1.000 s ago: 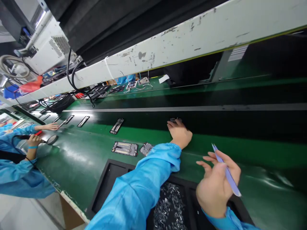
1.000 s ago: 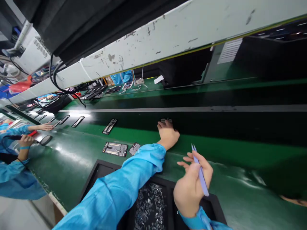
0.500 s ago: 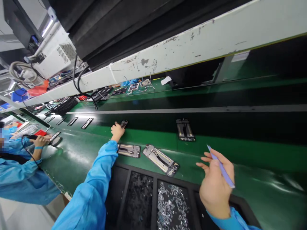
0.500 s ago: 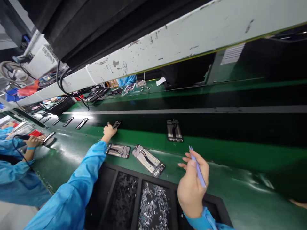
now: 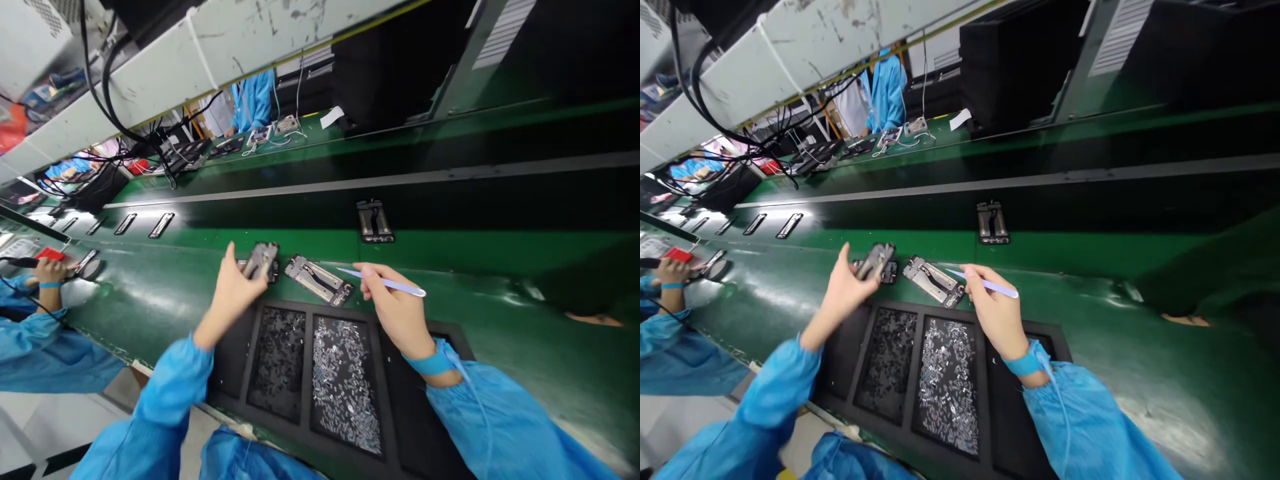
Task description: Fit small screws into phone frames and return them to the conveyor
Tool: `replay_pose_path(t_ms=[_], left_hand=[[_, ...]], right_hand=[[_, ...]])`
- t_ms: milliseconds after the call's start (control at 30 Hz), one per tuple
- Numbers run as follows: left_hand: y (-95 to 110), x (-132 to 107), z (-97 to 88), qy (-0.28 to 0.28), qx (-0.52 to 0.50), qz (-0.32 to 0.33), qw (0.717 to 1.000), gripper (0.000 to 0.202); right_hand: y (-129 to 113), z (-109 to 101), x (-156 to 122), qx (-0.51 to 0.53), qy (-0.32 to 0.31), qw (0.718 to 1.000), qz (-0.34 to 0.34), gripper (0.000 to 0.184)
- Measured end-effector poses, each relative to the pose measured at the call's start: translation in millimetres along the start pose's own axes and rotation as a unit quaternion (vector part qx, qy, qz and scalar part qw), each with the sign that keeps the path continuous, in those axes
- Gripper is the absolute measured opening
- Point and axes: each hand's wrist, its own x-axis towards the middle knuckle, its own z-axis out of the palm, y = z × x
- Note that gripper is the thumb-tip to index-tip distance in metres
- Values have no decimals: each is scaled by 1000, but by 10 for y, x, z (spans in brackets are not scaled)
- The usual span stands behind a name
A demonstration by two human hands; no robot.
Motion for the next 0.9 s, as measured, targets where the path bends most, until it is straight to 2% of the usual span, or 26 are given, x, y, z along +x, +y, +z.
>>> replay_pose_path(t_ms=[67, 133, 167, 233, 300, 367, 433, 500, 533, 633, 700, 800, 900], left_hand=[[-42, -839, 103, -31, -21, 9, 999, 114], [-60, -1582, 288, 1, -19, 39, 999, 113], [-59, -1873, 387, 19, -4, 54, 998, 113], [-55, -2251, 541, 50, 32, 66, 996, 115], [-79, -2364, 579, 55, 56, 79, 994, 117], [-143, -2244, 490, 28, 61, 113, 991, 118], [-215, -1930, 329, -24, 48, 168, 984, 106], [-242, -1483, 188, -103, 25, 248, 963, 75], [-228, -1238, 149, -156, 12, 304, 940, 60], [-96, -587, 196, -303, -18, 473, 827, 43], [2, -312, 320, -353, -43, 540, 763, 38], [54, -148, 517, -384, -83, 576, 717, 30], [6, -126, 642, -398, -102, 573, 710, 32]], right_hand=[[-2, 24, -11, -15, -38, 999, -1, 44], [8, 48, -19, -35, -61, 998, -7, 43], [6, 56, -25, -46, -67, 997, -12, 41], [-33, 51, -52, -72, -75, 994, -28, 37], [-132, 7, -115, -96, -86, 991, -44, 31], [-260, -79, -215, -123, -129, 980, -90, 21], [-351, -190, -338, -150, -203, 947, -199, 7], [-352, -287, -455, -163, -258, 904, -299, 20], [-316, -321, -502, -164, -276, 888, -328, 25], [-137, -359, -569, -159, -326, 867, -341, 31], [-31, -356, -557, -150, -358, 855, -345, 32], [52, -359, -519, -148, -390, 845, -336, 33], [93, -372, -511, -156, -408, 842, -317, 31]])
